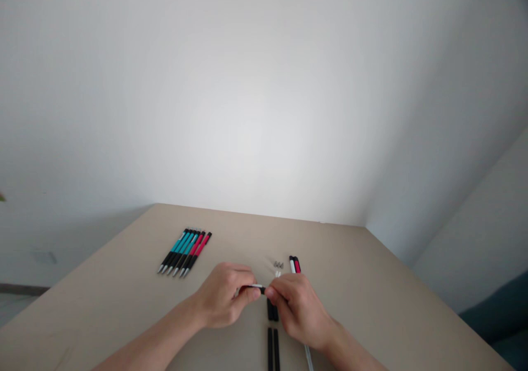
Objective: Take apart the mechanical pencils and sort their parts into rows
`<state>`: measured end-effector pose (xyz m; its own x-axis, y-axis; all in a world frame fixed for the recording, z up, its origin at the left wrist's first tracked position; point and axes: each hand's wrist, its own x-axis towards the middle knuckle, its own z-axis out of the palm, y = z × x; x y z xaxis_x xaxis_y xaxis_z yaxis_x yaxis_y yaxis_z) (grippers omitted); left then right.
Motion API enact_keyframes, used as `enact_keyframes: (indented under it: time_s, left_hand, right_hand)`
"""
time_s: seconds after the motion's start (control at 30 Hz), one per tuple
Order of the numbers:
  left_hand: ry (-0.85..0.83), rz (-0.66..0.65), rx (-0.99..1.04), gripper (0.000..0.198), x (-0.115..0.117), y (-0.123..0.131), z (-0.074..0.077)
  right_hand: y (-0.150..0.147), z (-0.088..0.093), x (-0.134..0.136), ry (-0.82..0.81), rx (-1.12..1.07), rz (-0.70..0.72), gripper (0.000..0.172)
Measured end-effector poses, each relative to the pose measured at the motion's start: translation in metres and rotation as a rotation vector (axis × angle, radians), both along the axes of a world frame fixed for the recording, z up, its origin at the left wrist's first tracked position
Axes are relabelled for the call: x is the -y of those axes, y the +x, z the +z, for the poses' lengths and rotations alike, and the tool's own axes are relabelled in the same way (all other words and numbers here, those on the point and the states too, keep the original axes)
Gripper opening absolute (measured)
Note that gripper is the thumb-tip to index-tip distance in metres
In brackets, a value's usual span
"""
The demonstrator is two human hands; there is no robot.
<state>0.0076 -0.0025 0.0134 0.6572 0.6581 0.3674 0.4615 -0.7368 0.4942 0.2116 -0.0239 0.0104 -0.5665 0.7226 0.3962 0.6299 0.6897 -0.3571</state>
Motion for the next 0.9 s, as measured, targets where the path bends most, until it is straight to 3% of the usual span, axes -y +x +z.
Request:
enact_keyframes:
  time_s: [0.37,0.53,0.7,0.8,0.9]
  left_hand:
    - [0.001,-0.005,0.028,0.039,0.003,0.0,0.004]
    - [0.045,0.029,0.056,0.014,0.004,-0.001,0.004]
    - [0.165,0.023,0.005,0.011,0.003,0.002,-0.001]
    - [0.211,0.027,-0.052,0.014,0.002,0.001,-0.002]
    - [0.246,0.03,-0.104,0.017,0.001,0.001,0.0]
  right_hand:
    - [0.001,0.001,0.001,-0.004,-0.015,0.013,0.033]
    - [0.0,0.0,0.0,-0.279,-0.18,-0.064,0.043]
    - [-0.005,-0.009,-0.003,-0.533,-0.347,-0.064,0.052]
    - [-0.007,-0.011,-0.003,-0.579,-0.363,-0.055,0.053]
    - [-0.008,-0.008,-0.002,-0.522,-0.333,-0.061,0.051]
